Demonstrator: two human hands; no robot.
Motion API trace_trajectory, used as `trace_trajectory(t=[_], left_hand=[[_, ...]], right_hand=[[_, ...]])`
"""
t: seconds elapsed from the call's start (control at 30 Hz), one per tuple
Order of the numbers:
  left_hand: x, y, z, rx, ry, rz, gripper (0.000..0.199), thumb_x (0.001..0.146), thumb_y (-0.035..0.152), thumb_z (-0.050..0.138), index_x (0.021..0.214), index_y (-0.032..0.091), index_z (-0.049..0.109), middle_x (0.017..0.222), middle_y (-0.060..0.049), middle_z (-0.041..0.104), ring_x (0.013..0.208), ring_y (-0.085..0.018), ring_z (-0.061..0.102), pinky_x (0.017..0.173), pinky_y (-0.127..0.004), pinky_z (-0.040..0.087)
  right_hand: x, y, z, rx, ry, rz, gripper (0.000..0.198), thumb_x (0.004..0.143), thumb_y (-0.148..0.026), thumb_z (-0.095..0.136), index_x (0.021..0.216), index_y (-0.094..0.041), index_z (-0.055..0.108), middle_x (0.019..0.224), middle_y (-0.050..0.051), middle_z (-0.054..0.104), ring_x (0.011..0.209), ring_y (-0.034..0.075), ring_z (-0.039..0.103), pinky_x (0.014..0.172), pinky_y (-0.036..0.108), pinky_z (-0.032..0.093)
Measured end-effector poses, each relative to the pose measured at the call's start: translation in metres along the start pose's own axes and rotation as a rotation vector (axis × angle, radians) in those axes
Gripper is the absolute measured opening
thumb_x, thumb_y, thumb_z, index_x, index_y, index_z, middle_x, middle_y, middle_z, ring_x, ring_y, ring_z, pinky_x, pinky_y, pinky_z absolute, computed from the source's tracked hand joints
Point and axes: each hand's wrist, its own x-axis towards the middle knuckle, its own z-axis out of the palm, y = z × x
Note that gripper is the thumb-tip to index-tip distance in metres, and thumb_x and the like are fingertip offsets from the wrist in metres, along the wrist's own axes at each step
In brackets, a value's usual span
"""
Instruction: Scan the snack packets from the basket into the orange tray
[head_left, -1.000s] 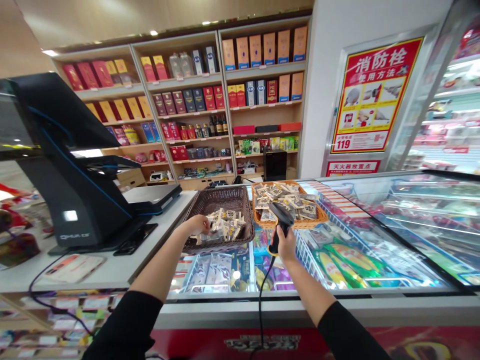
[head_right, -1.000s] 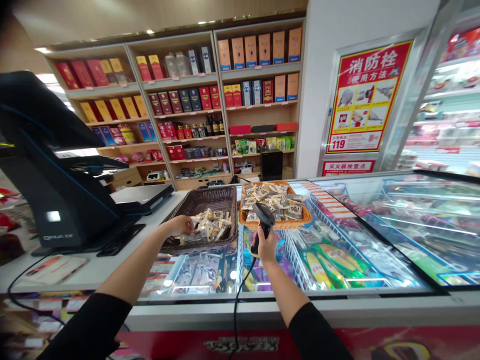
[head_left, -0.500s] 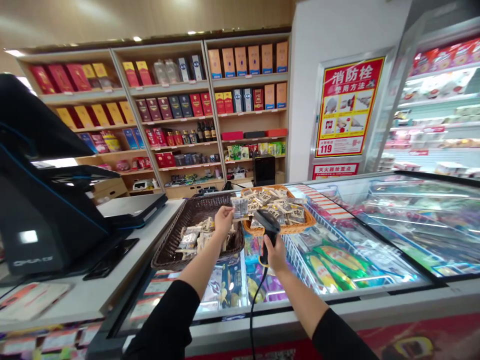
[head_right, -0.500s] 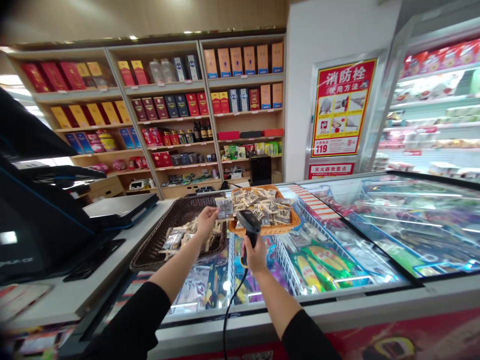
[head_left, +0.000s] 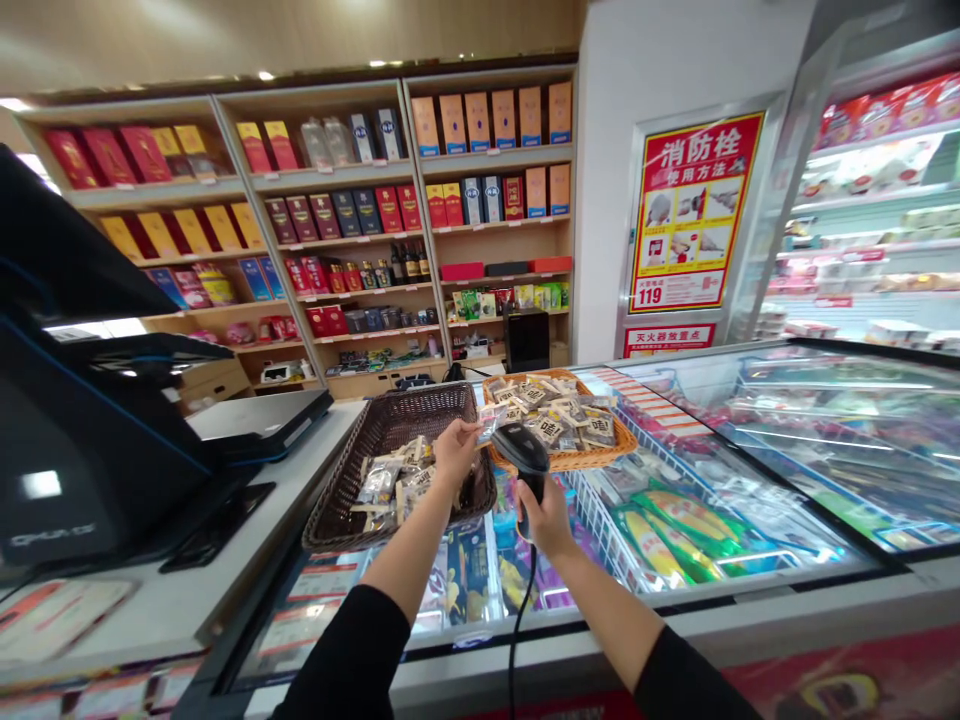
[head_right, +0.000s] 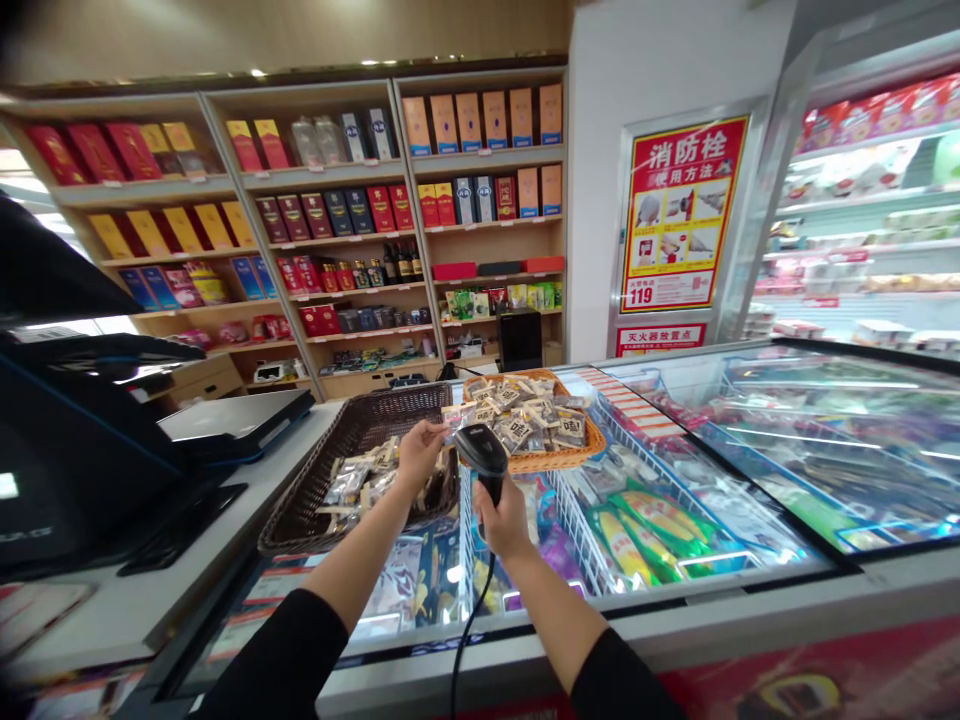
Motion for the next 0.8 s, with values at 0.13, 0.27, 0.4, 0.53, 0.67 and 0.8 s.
trace_trajectory(t=[0.13,0.27,0.4,0.53,0.67,0.8], left_hand=[[-0.002,-0.002,-0.001,-0.012,-0.005,0.012,0.01,0.074,0.025,0.063,0.074,0.017,0.058,0.086,-0.006,0.071,0.085,-0.019,0.067,0.08,-0.032,0.051],[-0.01,0.009,-0.002,0.275,-0.135,0.111,0.011,0.078,0.018,0.059,0.085,0.019,0.068,0.089,-0.005,0.07,0.088,-0.018,0.065,0.08,-0.03,0.049],[-0.015,0.025,0.005,0.715,-0.215,0.248,0.029,0.085,0.017,0.048,0.091,0.027,0.075,0.095,-0.005,0.067,0.091,-0.019,0.061,0.083,-0.03,0.044],[-0.014,0.032,0.009,0.932,-0.282,0.247,0.033,0.086,0.019,0.046,0.096,0.03,0.074,0.09,-0.005,0.068,0.088,-0.02,0.061,0.083,-0.032,0.04],[-0.016,0.036,0.005,0.95,-0.294,0.292,0.039,0.086,0.02,0.043,0.116,0.03,0.066,0.099,-0.004,0.071,0.092,-0.02,0.059,0.095,-0.037,0.033],[-0.019,0.035,0.007,0.945,-0.328,0.249,0.044,0.091,0.035,0.037,0.132,0.03,0.053,0.114,-0.007,0.067,0.105,-0.023,0.054,0.103,-0.044,0.026]], right_hand=[[-0.001,0.0,-0.001,0.015,-0.009,0.002,0.024,0.089,-0.042,0.05,0.079,-0.02,0.051,0.046,-0.005,0.051,0.039,0.014,0.05,0.045,0.025,0.041],[0.001,0.0,0.0,0.085,0.081,0.049,0.028,0.089,-0.046,0.049,0.075,-0.021,0.049,0.047,-0.005,0.051,0.039,0.014,0.05,0.044,0.026,0.041],[0.007,-0.001,-0.002,0.217,0.268,0.09,0.029,0.087,-0.05,0.05,0.076,-0.023,0.045,0.051,-0.005,0.052,0.038,0.014,0.049,0.041,0.027,0.041],[0.012,-0.001,-0.004,0.252,0.321,0.105,0.03,0.086,-0.051,0.052,0.078,-0.023,0.044,0.052,-0.006,0.052,0.037,0.013,0.048,0.04,0.027,0.041],[0.012,-0.001,-0.004,0.217,0.306,0.093,0.03,0.086,-0.05,0.053,0.076,-0.022,0.046,0.051,-0.005,0.052,0.037,0.013,0.048,0.04,0.027,0.041],[0.013,0.001,-0.002,0.261,0.279,0.09,0.03,0.085,-0.049,0.054,0.076,-0.022,0.046,0.05,-0.005,0.053,0.036,0.014,0.048,0.039,0.027,0.04]])
